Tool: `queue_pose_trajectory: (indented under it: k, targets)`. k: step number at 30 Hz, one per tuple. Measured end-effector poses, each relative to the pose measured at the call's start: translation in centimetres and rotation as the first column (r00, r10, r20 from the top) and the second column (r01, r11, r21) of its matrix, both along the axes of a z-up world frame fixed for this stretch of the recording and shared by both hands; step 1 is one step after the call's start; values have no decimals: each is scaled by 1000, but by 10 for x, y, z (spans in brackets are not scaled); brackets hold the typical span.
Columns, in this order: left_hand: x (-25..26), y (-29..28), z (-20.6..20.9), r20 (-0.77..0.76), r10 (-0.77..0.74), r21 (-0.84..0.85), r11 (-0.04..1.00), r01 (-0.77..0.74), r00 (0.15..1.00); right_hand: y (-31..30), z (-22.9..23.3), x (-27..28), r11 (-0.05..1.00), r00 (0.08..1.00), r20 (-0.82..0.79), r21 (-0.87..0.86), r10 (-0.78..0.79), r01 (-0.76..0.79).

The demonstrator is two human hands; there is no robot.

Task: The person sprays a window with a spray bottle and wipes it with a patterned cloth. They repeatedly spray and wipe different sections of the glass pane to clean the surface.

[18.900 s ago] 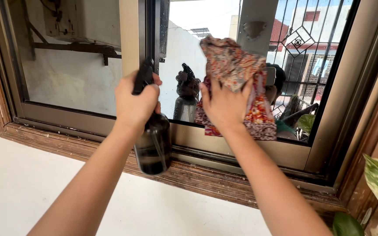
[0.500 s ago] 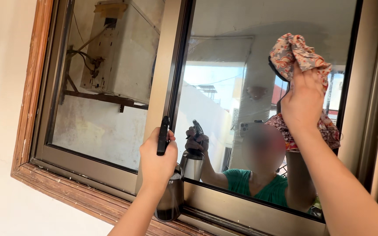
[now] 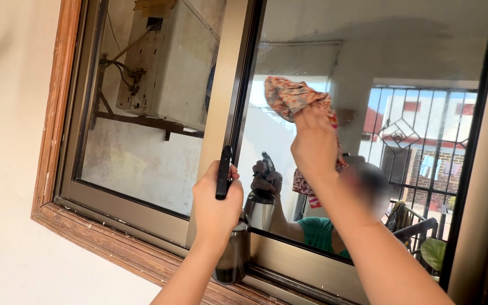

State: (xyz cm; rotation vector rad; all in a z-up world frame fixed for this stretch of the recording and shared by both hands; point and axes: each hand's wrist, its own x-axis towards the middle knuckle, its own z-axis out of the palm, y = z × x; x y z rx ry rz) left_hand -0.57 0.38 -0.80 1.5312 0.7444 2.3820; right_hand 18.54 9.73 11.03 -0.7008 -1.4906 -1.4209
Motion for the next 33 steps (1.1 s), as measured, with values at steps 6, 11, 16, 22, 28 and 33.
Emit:
queue_pose_trajectory:
  k: [6,11,16,22,28,33]
  targets:
    - [1,-6,1,26,-3,-82,997,5,1000,15,-24,-31,995,991,130,-98,11,2]
    - [1,-6,-1,20,55,-77,996,-53,998,14,-46,-38,979,962,265,-201,71,-17]
    - [2,-5,2,23,93,-75,993,-91,995,12,-60,-29,931,909,409,-357,81,78]
    - [2,-5,2,18,70,-95,993,-68,997,-8,-70,-3,895,799,559,-442,221,62]
    - [2,-9,0,22,69,-84,994,-67,997,-42,-64,24,776,680,628,-616,378,137]
    - [0,-14,-1,19,75,-123,990,-72,997,-91,-21,50,430,748,637,-738,186,521]
